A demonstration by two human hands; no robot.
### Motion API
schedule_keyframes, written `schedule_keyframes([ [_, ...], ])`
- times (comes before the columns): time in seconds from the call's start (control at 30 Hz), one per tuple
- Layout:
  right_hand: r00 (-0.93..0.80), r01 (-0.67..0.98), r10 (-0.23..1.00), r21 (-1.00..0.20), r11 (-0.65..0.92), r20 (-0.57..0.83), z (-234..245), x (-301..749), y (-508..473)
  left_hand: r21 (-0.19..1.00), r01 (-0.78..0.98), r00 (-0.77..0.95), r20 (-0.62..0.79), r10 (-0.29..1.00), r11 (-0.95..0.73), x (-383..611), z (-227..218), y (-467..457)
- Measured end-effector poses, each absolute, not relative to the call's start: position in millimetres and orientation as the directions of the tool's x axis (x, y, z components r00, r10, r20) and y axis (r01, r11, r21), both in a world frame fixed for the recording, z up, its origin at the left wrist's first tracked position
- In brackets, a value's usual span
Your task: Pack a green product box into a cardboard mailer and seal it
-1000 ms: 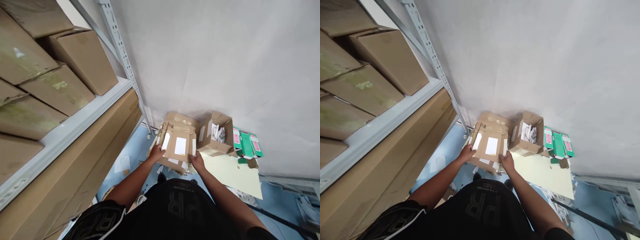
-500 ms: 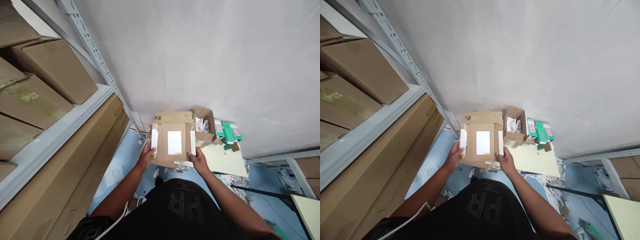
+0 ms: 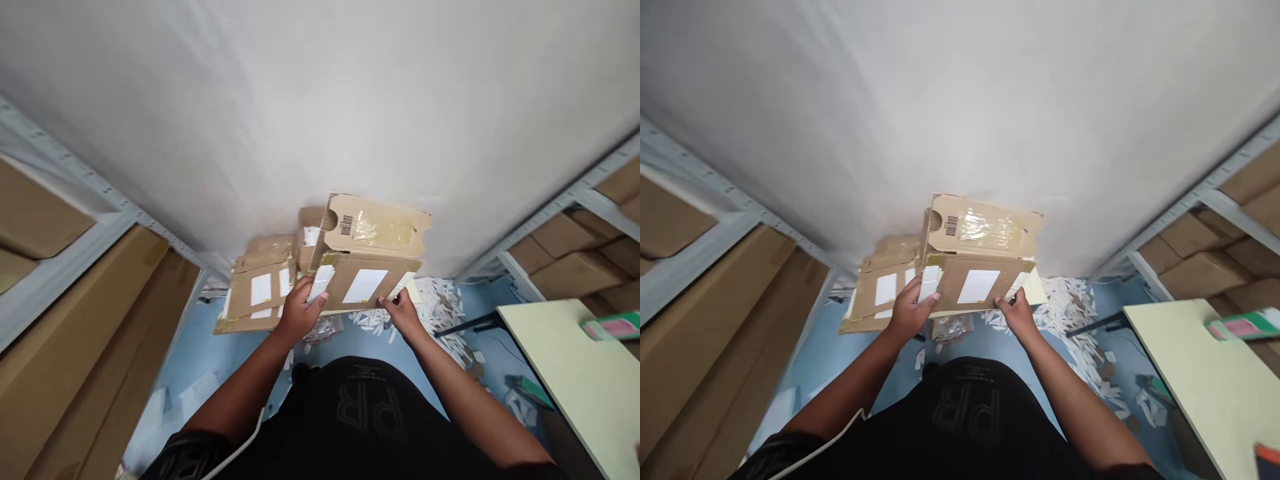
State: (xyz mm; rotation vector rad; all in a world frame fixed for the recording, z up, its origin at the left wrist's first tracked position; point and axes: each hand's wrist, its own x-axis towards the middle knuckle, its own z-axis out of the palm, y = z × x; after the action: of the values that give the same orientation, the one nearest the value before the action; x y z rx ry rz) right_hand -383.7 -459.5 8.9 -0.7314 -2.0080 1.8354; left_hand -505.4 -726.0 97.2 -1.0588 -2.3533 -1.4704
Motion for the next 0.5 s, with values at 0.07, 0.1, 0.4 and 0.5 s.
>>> schedule_keyframes([
  [0.07,-0.752,0.184,0.646,-0.983,0.017,-0.13,10,-353,-422,0.678,0.699,-0.662,0.495,0.563,0.225,-489,99,-681],
  [0.1,-0.721,0.184,0.679,-0.983,-0.004,-0.138,11,-339,-405,0.659,0.725,-0.62,0.498,0.607,0.2,-483,100,-660],
  [0.4,-0.335,0.22,0.916,-0.963,-0.153,-0.222,-10,-223,-293,0.512,0.854,-0.205,0.496,0.844,-0.094,-456,92,-490],
  [0.5,-0.116,0.327,0.956,-0.919,-0.219,-0.269,-24,-187,-261,0.457,0.864,-0.046,0.492,0.87,-0.212,-452,78,-431],
])
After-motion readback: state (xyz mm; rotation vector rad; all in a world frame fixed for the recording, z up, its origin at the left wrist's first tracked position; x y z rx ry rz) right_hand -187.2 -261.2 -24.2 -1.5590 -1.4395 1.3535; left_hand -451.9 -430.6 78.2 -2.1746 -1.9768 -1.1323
